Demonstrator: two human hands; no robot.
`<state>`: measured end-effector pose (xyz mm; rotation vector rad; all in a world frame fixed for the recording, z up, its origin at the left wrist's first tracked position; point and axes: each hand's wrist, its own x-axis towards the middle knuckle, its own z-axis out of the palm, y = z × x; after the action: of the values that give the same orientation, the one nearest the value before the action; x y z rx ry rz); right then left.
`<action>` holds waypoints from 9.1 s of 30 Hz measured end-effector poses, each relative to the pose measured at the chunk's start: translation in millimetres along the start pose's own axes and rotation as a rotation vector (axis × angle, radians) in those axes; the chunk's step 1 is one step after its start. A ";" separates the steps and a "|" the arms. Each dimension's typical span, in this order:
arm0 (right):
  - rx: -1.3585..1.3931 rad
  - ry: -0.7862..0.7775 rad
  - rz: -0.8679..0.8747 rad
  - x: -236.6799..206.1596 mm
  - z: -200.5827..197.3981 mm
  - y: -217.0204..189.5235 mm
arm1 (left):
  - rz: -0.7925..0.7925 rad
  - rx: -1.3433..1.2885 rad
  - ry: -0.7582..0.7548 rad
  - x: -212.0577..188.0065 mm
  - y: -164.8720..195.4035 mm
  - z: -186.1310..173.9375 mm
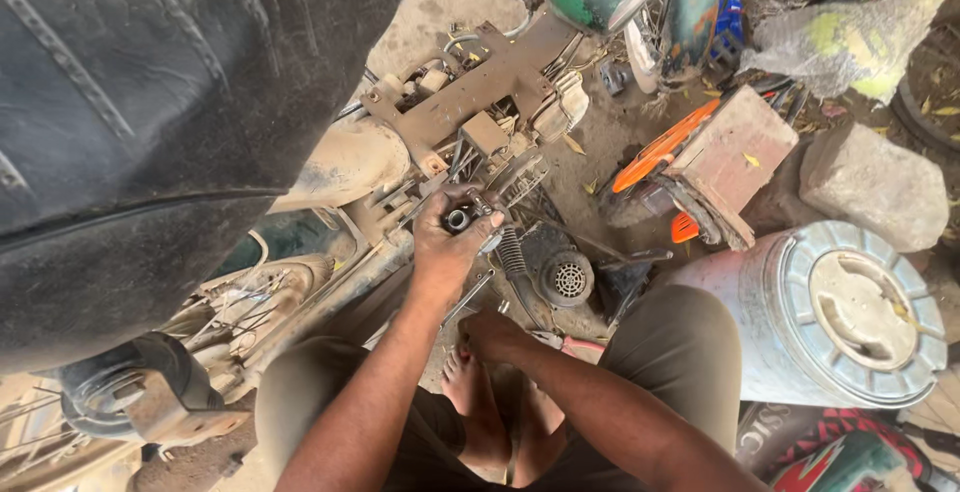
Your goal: The person is repairing a motorcycle engine while sitting on the ground. They use a wrench and a screwdriver to adjust and tighten components near the engine block and rear wheel area.
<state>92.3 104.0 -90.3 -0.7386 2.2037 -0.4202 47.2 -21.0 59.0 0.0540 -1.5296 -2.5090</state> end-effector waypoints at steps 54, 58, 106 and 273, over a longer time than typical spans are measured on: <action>0.036 1.299 -0.233 -146.9 -130.4 -16.2 | 0.392 0.558 0.158 14.4 -0.5 4.7; 0.037 1.325 -0.301 -146.3 -131.4 -19.2 | 0.365 0.573 0.160 13.2 1.4 6.4; 0.316 1.001 -0.279 -137.2 -105.0 18.2 | 0.443 1.116 0.047 21.9 -30.6 -7.9; -0.094 1.644 0.343 -301.4 -124.3 178.4 | -0.524 -0.418 -0.123 19.8 -19.1 6.0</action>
<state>96.1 439.1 70.5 0.1760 3.7622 -0.9443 24.0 -11.0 46.4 0.2736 -1.0976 -3.2525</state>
